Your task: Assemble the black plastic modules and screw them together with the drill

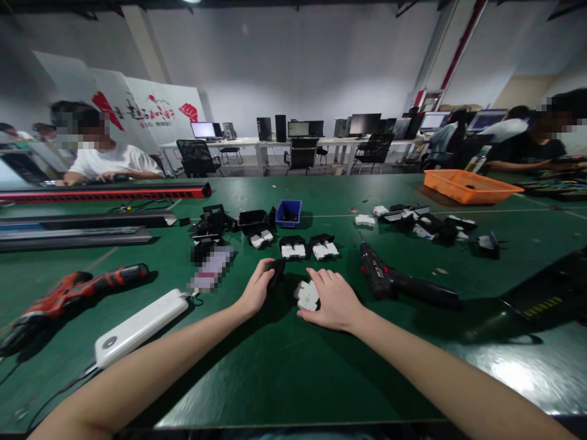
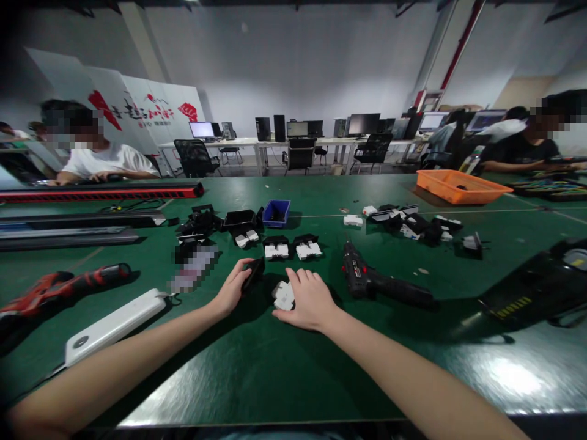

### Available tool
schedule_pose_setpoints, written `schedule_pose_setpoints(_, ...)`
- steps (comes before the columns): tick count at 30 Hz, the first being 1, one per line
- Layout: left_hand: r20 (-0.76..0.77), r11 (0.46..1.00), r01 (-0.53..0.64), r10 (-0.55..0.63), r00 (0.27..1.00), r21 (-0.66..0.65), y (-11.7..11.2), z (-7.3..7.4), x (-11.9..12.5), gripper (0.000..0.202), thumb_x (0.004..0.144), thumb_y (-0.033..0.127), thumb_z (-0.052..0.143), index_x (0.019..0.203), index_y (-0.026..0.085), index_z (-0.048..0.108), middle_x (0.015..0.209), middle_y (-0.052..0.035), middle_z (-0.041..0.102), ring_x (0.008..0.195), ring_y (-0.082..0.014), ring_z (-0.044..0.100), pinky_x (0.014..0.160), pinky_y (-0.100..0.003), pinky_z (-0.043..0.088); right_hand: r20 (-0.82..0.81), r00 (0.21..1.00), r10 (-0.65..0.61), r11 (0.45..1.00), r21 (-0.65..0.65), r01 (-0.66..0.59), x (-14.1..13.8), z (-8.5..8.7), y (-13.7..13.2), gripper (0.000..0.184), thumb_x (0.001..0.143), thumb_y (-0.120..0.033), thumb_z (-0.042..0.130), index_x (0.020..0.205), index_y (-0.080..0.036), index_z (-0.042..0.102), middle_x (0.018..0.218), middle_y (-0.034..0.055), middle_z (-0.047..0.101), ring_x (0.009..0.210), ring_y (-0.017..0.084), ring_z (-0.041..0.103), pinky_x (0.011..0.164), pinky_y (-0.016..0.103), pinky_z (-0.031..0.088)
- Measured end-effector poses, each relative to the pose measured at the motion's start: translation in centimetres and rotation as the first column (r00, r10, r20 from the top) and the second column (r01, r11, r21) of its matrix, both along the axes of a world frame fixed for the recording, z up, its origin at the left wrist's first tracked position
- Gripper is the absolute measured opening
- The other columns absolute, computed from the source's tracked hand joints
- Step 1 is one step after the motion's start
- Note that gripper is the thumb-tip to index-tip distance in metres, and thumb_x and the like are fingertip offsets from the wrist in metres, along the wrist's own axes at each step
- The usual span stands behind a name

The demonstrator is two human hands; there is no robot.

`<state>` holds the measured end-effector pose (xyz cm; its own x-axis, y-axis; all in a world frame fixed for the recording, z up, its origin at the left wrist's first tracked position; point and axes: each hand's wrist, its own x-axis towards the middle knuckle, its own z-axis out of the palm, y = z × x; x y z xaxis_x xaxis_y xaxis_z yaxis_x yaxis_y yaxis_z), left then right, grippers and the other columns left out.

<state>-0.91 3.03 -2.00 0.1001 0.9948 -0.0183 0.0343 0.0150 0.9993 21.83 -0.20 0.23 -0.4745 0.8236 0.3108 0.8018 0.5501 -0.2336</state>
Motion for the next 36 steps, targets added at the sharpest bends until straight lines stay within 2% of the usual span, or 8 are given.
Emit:
schedule_pose_setpoints(5, 0.054, 0.995, -0.068, 0.072, 0.996, -0.077, 0.2, 0.2, -0.2, 0.037, 0.086, 0.045, 0.045, 0.119, 0.029, 0.049, 0.083, 0.0015, 0.059, 0.065, -0.0147, 0.055, 0.048, -0.020, 0.040, -0.071, 0.997, 0.005, 0.996, -0.089, -0.011, 0.1, 0.0, -0.3, 0.064, 0.074, -0.056, 0.066, 0.122, -0.015, 0.055, 0.107, 0.0140, 0.059, 0.100, 0.032, 0.055, 0.087, 0.046, 0.045)
schedule_pose_setpoints(9, 0.045, 0.994, -0.101, 0.103, 0.994, -0.045, 0.2, 0.3, -0.1, 0.035, 0.085, 0.045, 0.044, 0.114, 0.027, 0.052, 0.083, 0.0012, 0.059, 0.064, -0.0141, 0.054, 0.045, -0.019, 0.036, -0.372, 0.927, 0.048, 0.967, -0.216, -0.137, -0.2, -0.2, 0.1, 0.063, 0.078, -0.040, 0.065, 0.134, -0.019, 0.043, 0.121, 0.0112, 0.053, 0.106, 0.026, 0.055, 0.087, 0.040, 0.049)
schedule_pose_setpoints(14, 0.092, 0.998, -0.050, 0.052, 0.994, -0.026, -0.1, 0.6, -0.1, 0.036, 0.086, 0.044, 0.046, 0.116, 0.025, 0.051, 0.083, 0.0005, 0.059, 0.067, -0.0147, 0.055, 0.049, -0.020, 0.040, -0.574, 0.812, 0.107, 0.944, -0.197, -0.264, -0.2, -0.6, 0.7, 0.065, 0.075, -0.024, 0.064, 0.136, -0.020, 0.040, 0.125, 0.0108, 0.049, 0.111, 0.025, 0.053, 0.094, 0.040, 0.048)
schedule_pose_setpoints(21, 0.126, 1.000, -0.009, 0.012, 0.992, -0.029, -0.1, 0.4, 0.1, 0.034, 0.086, 0.042, 0.048, 0.116, 0.026, 0.048, 0.079, 0.0030, 0.057, 0.063, -0.0134, 0.054, 0.051, -0.021, 0.041, -0.530, 0.843, 0.095, 0.956, -0.186, -0.225, -0.6, -0.8, 0.7, 0.069, 0.071, -0.024, 0.068, 0.135, -0.020, 0.042, 0.126, 0.0112, 0.051, 0.114, 0.027, 0.053, 0.098, 0.043, 0.045)
schedule_pose_setpoints(25, 0.056, 0.996, 0.088, -0.088, 0.995, -0.008, -0.5, 0.7, 0.3, 0.041, 0.087, 0.044, 0.050, 0.123, 0.025, 0.044, 0.080, 0.0018, 0.059, 0.062, -0.0134, 0.054, 0.051, -0.022, 0.041, -0.466, 0.879, 0.101, 0.968, -0.158, -0.195, -0.6, -0.6, 0.5, 0.072, 0.071, -0.028, 0.070, 0.137, -0.020, 0.042, 0.127, 0.0119, 0.050, 0.115, 0.027, 0.053, 0.099, 0.042, 0.045)
schedule_pose_setpoints(30, -0.056, 0.968, 0.188, -0.182, 0.982, 0.163, -1.0, 0.8, 0.1, 0.050, 0.088, 0.040, 0.055, 0.132, 0.020, 0.041, 0.108, -0.0070, 0.061, 0.091, -0.0200, 0.060, 0.075, -0.029, 0.049, -0.411, 0.906, 0.100, 0.980, -0.119, -0.162, -0.5, -0.7, 0.7, 0.074, 0.072, -0.029, 0.070, 0.138, -0.019, 0.040, 0.127, 0.0119, 0.049, 0.114, 0.027, 0.053, 0.097, 0.041, 0.046)
schedule_pose_setpoints(33, -0.123, 0.919, 0.299, -0.275, 0.953, 0.256, -1.0, 0.6, 0.0, 0.060, 0.085, 0.036, 0.063, 0.137, 0.018, 0.037, 0.125, -0.0117, 0.056, 0.111, -0.0250, 0.056, 0.094, -0.036, 0.046, -0.411, 0.903, 0.123, 0.977, -0.110, -0.184, -0.4, -0.8, 0.8, 0.075, 0.071, -0.030, 0.072, 0.139, -0.018, 0.040, 0.127, 0.0123, 0.050, 0.116, 0.027, 0.052, 0.098, 0.042, 0.046)
schedule_pose_setpoints(36, -0.151, 0.884, 0.391, -0.363, 0.920, 0.258, -1.0, 0.5, 0.1, 0.070, 0.083, 0.034, 0.066, 0.142, 0.020, 0.031, 0.130, -0.0132, 0.054, 0.117, -0.0263, 0.054, 0.102, -0.040, 0.042, -0.438, 0.885, 0.160, 0.976, -0.066, -0.210, -0.4, -0.8, 0.7, 0.083, 0.072, -0.034, 0.074, 0.143, -0.020, 0.033, 0.134, 0.0131, 0.048, 0.125, 0.028, 0.047, 0.105, 0.045, 0.041)
